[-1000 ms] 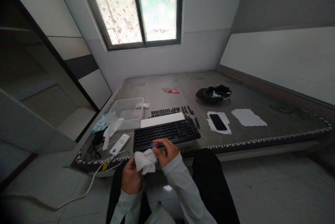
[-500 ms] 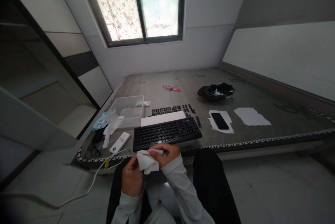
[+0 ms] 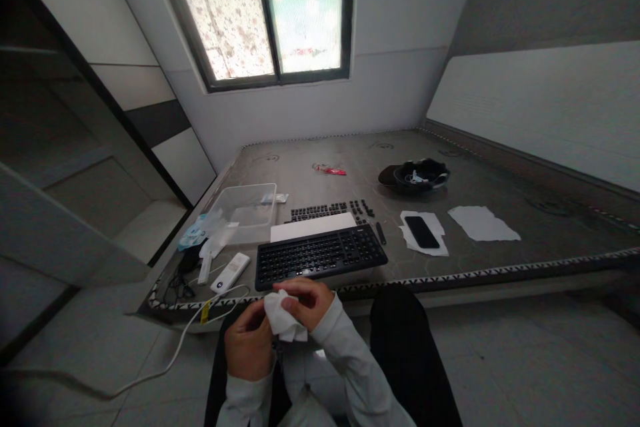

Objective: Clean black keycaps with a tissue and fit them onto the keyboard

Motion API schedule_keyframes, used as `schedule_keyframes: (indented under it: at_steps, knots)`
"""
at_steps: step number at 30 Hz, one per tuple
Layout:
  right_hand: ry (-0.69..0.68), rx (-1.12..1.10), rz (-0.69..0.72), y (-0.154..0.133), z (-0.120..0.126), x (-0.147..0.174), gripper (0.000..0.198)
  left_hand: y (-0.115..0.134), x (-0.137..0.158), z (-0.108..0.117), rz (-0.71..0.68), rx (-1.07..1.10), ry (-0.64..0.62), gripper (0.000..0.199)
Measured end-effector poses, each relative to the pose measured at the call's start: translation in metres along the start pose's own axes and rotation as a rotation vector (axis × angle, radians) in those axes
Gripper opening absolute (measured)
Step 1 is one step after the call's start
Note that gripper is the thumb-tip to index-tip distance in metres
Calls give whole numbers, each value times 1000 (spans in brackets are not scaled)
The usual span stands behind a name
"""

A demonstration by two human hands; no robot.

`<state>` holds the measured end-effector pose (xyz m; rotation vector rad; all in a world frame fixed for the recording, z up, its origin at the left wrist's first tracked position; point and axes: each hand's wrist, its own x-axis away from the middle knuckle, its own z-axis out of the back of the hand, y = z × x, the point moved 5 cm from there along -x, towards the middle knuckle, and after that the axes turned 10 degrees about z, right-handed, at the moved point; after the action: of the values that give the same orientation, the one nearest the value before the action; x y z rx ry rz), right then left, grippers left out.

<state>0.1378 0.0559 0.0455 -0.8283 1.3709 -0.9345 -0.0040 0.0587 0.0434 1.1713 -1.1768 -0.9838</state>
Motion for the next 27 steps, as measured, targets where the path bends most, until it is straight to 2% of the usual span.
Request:
schedule_keyframes:
  at_steps: [2,5,8,14,19,23,27]
  knots:
    - [-54,18,-23,-2,-6,3,45,1,1,3,-26,-18,39,17]
    - [-91,157,-28,-3,-9,5,47,-1,0,6,-48,-51,64,18]
    - [-84,220,23,-4,-10,5,47,-4,-2,6,-58,-81,14,21]
    - [100,257,8,-2,-13,3,36,-3,-4,9,-64,-145,-37,27]
    - [244,134,-82,2,-13,4,31,2,3,5,-79,-81,-82,24]
    - [282,64,-121,10,-10,4,30,4,9,-1,-127,-91,-79,23]
    - [278,100,-131,14,-8,4,33,4,11,-5,-165,-86,-46,19]
